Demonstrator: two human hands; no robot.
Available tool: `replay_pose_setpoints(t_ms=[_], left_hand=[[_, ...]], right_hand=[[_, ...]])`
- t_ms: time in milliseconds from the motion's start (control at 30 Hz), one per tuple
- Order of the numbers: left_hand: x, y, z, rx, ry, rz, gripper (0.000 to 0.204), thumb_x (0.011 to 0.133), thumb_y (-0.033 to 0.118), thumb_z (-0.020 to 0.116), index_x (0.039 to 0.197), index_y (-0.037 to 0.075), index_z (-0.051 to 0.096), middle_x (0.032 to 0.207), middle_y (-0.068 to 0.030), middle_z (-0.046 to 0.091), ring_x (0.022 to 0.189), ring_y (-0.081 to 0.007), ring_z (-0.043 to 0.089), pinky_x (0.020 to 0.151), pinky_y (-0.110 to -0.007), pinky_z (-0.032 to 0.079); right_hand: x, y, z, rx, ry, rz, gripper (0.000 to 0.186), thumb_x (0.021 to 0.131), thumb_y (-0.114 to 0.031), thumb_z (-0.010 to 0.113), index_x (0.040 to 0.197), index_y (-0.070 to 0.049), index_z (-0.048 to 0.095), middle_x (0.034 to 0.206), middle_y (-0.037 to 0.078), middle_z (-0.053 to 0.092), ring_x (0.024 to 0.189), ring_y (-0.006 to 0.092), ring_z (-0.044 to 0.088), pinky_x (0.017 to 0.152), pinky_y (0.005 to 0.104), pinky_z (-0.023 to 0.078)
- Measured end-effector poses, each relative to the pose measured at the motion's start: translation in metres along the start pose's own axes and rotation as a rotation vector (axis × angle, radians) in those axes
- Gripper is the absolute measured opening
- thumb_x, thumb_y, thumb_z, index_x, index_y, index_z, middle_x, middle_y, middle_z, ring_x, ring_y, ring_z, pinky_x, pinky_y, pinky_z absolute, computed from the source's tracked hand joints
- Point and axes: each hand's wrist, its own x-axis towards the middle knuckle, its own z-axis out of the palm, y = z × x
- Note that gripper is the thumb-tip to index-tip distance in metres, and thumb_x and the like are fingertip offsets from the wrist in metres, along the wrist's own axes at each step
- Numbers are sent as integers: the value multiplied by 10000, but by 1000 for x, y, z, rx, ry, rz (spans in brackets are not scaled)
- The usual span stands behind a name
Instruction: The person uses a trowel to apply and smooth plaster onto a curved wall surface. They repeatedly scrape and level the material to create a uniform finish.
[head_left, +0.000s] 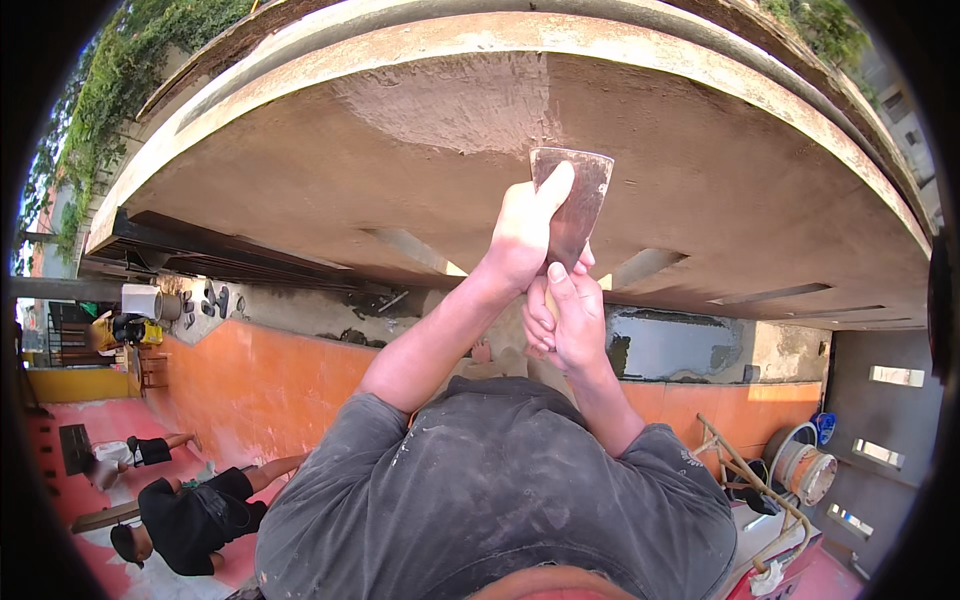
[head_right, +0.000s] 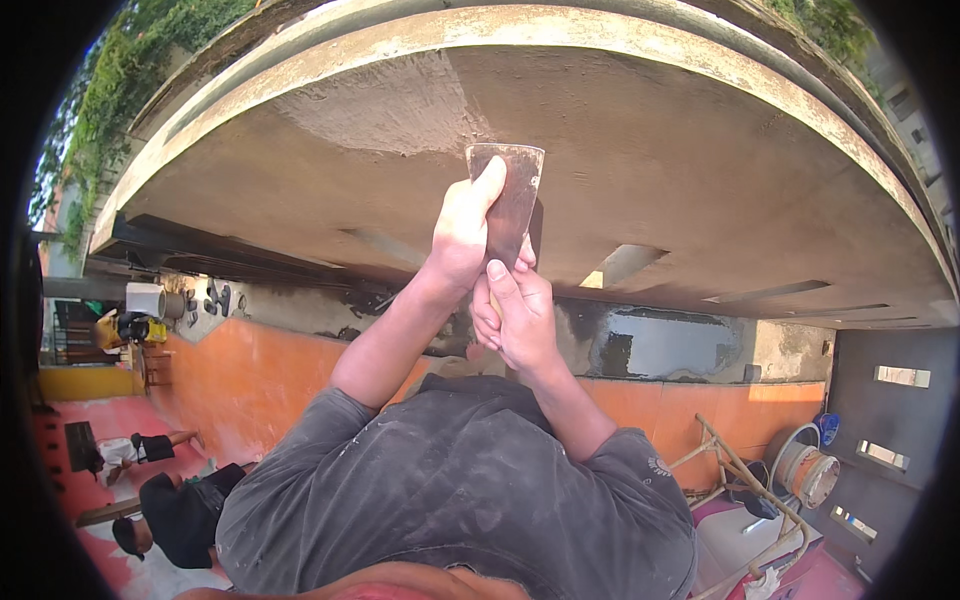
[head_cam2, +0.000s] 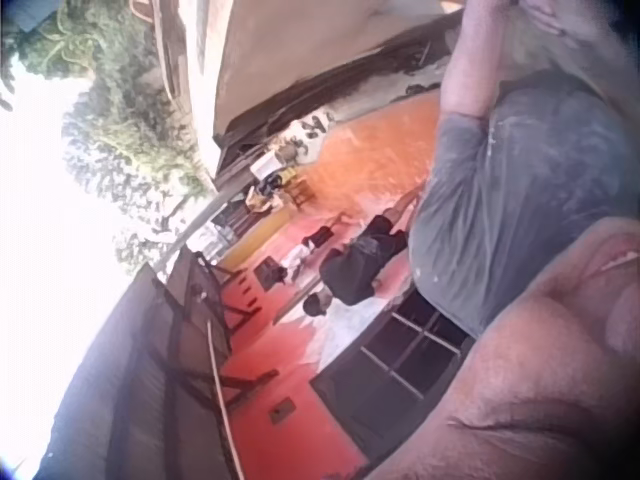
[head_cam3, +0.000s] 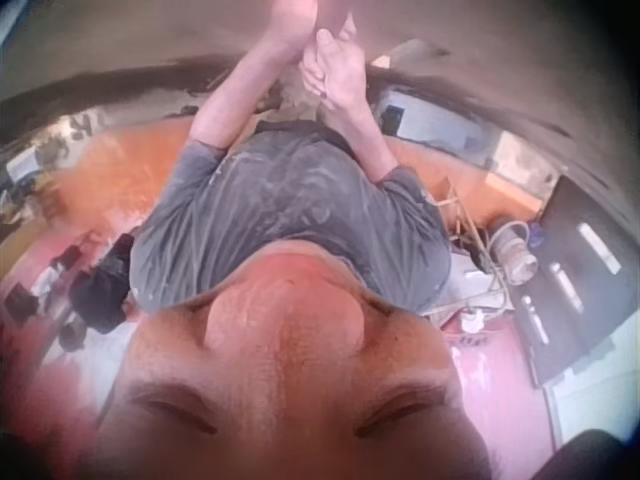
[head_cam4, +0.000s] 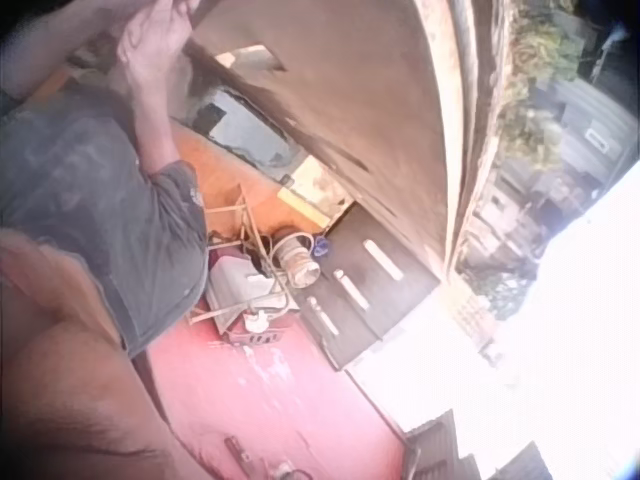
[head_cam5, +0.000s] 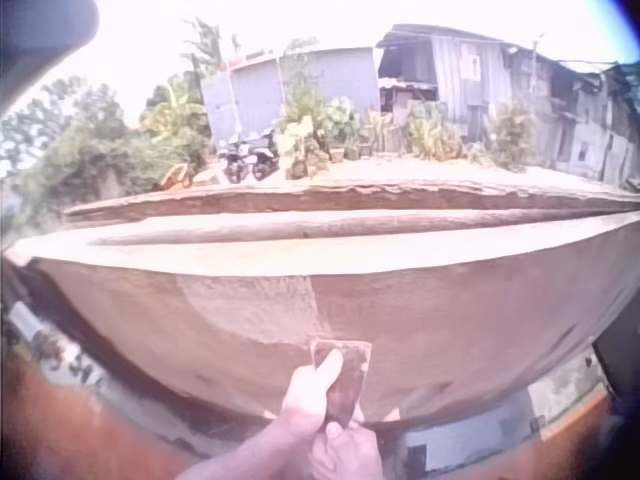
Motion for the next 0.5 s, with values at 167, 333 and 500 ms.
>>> replay_pose_setpoints(t_ms=[167,333,500], left_hand=[[0,-6,3,-22,45,-11,506,1106,403,400,848,26,619,598,-77,613,484,-168,629,449,-287,516],[2,-15,-2,1,23,22,509,1111,400,389,869,17,623,600,-73,614,484,-163,631,452,-288,520],[-2,-13,0,-58,15,6,506,1110,413,391,913,12,628,623,-79,622,488,-160,627,451,-287,522]], right_hand=[[5,5,-23,-53,-70,-8,414,1112,-293,461,769,-60,468,546,5,418,379,82,366,343,244,320],[12,9,-28,-99,-64,-50,464,1105,-292,483,701,-63,467,538,-7,410,392,76,381,357,245,329],[5,2,-21,-103,-32,-6,458,1104,-284,491,702,-66,467,541,-11,417,397,72,380,357,251,321]])
